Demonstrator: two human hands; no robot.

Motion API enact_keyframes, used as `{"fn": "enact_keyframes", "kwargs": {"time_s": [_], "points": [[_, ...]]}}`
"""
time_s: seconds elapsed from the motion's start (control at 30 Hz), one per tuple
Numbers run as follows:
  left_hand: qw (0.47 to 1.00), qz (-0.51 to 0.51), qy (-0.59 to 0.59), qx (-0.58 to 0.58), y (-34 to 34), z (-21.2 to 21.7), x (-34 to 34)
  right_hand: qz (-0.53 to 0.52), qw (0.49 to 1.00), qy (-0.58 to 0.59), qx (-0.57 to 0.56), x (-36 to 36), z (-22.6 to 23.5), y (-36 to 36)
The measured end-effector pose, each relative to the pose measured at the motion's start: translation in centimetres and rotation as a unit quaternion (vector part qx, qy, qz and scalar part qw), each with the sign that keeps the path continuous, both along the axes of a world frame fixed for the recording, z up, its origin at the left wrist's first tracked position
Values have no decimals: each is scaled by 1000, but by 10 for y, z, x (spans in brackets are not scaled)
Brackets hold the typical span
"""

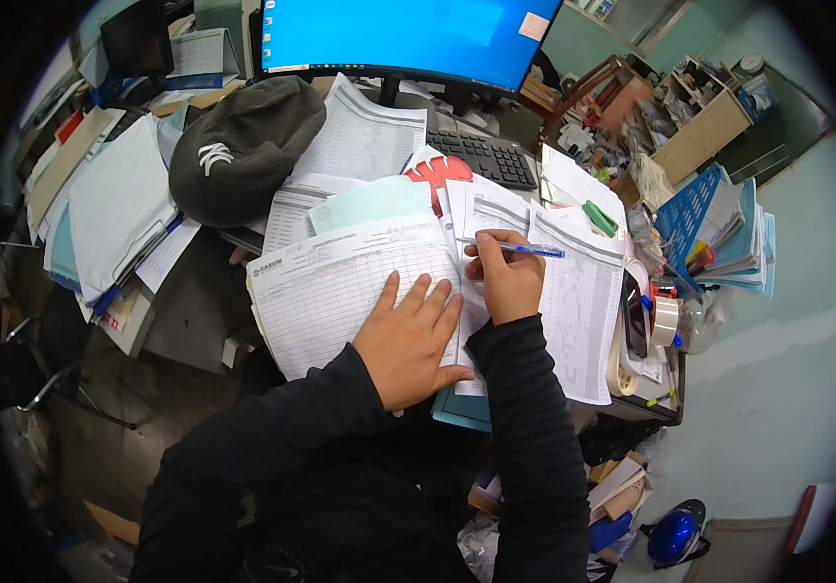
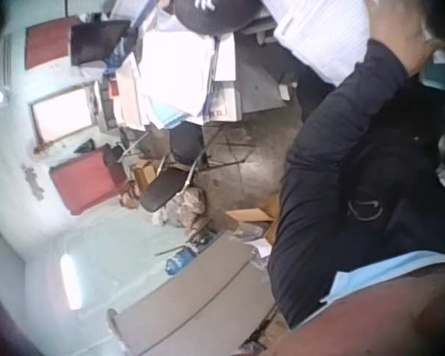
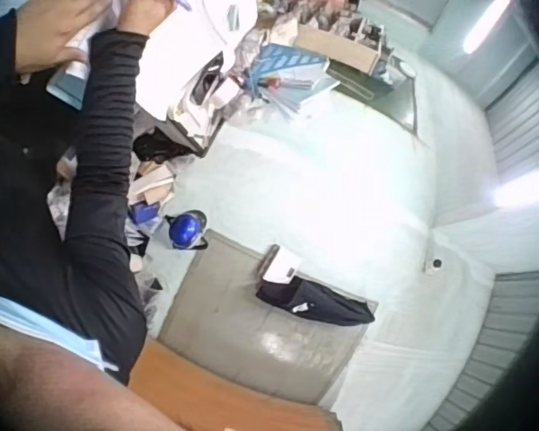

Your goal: The person writes on a grid-style form with a blue pen, flips through multiple sheets, and uses a green correction tape to correct entries. The person continues writing and flipping through the stack of forms.

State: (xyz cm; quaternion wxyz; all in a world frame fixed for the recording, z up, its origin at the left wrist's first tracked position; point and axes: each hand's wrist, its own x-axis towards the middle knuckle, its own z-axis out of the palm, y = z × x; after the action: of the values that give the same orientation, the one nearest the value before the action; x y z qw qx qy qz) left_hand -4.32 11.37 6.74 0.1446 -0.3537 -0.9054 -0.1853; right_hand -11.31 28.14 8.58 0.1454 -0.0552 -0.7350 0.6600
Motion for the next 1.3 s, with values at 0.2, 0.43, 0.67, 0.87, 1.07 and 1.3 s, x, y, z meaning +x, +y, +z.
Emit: {"fn": "enact_keyframes", "kwargs": {"time_s": [0.2, 0.43, 0.67, 0.87, 1.07, 1.3], "points": [[998, 10, -10, -55, -1, 5, 3, 34, 998, -3, 61, 7, 3, -9], [999, -1, -17, -47, -1, 5, -1, 93, 983, 41, 153, 1, -21, -4], [999, -6, -26, -20, -1, 2, 0, 105, 986, 37, 127, 7, -20, -10], [1000, -9, -19, -21, -1, 0, 0, 108, 982, 21, 154, 7, -18, -11], [1000, -8, -15, -22, -2, 0, 0, 94, 984, 35, 149, 10, -16, -13], [1000, -7, -17, -24, -1, -1, 1, 95, 984, 62, 135, 8, -21, -12]]}}
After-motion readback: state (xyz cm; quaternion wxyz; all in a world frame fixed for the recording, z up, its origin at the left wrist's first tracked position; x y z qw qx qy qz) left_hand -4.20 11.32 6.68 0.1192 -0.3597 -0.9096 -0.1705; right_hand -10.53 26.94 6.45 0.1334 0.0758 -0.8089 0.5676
